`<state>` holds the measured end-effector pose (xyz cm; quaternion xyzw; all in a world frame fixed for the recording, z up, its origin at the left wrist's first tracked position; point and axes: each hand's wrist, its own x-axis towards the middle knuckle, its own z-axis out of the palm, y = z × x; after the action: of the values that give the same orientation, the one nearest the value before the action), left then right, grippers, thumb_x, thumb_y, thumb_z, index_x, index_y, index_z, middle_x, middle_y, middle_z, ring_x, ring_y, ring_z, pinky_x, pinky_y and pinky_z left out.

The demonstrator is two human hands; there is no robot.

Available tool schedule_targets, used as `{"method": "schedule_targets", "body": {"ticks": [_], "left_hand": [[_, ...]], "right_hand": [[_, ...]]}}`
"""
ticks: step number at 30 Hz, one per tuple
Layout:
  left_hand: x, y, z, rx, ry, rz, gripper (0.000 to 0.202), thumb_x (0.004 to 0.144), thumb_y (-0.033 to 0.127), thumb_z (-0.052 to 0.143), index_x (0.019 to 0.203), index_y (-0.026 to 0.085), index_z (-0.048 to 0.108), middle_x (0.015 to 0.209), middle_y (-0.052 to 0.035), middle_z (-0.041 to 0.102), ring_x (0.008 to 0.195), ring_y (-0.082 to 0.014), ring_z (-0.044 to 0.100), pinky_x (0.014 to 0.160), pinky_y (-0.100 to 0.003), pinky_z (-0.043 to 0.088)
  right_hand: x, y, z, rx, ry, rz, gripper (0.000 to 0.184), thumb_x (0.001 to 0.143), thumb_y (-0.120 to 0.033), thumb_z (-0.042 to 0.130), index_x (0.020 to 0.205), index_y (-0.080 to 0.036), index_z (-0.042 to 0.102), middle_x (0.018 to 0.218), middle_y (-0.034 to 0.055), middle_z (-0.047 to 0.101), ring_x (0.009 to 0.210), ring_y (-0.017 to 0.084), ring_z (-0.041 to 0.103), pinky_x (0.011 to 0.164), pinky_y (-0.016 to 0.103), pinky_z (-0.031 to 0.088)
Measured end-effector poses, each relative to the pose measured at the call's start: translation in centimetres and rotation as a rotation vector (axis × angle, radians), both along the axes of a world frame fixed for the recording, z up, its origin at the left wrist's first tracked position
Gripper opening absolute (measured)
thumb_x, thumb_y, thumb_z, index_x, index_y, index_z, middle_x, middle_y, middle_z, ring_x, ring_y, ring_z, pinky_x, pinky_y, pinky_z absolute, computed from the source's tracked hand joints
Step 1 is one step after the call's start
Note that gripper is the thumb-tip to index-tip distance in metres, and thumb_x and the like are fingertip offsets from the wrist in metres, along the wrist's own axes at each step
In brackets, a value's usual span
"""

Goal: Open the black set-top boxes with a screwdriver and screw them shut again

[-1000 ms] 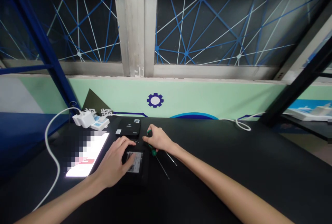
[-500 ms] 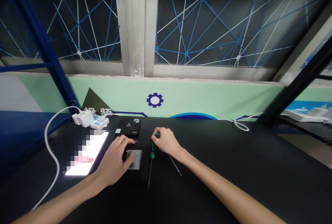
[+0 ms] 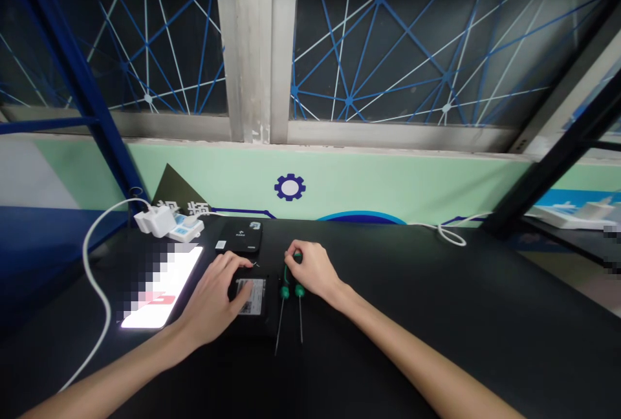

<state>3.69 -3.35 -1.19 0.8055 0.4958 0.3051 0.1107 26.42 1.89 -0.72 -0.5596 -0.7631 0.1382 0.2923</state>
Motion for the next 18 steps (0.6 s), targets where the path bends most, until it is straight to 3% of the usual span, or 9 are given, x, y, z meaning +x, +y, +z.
{"method": "schedule_targets", "body": {"ticks": [9,14,18], "left_hand": [[0.1,-0.09,0.26,0.011,-0.076,0.0,0.014,0.091,0.029,0.049,0.101,0.024,0.057,0.102,-0.0048,0.06,0.1,-0.0271,0.057,0.086,-0.043,0.047],[0.02,0.16,0.15,-0.026,-0.126,0.007,0.013,0.09,0.026,0.05,0.101,0.024,0.056,0.101,-0.0048,0.061,0.102,-0.0266,0.057,0.088,-0.043,0.047],[-0.35,0.56,-0.38,-0.083,-0.251,0.029,0.017,0.088,0.026,0.052,0.104,0.024,0.058,0.103,-0.0052,0.062,0.104,-0.0255,0.058,0.091,-0.042,0.048]], "right_hand": [[-0.35,-0.35,-0.75,0.113,-0.149,-0.045,0.024,0.095,-0.033,0.049,0.076,-0.022,0.06,0.083,0.0031,0.066,0.072,0.018,0.062,0.061,0.027,0.036],[-0.05,-0.27,-0.73,0.17,-0.162,-0.029,0.028,0.098,-0.037,0.046,0.079,-0.022,0.061,0.084,0.0024,0.064,0.071,0.017,0.061,0.06,0.026,0.037],[0.42,-0.64,-0.19,0.302,-0.161,0.044,0.023,0.098,-0.035,0.047,0.087,-0.022,0.061,0.09,0.0047,0.065,0.077,0.019,0.061,0.066,0.029,0.041]]}}
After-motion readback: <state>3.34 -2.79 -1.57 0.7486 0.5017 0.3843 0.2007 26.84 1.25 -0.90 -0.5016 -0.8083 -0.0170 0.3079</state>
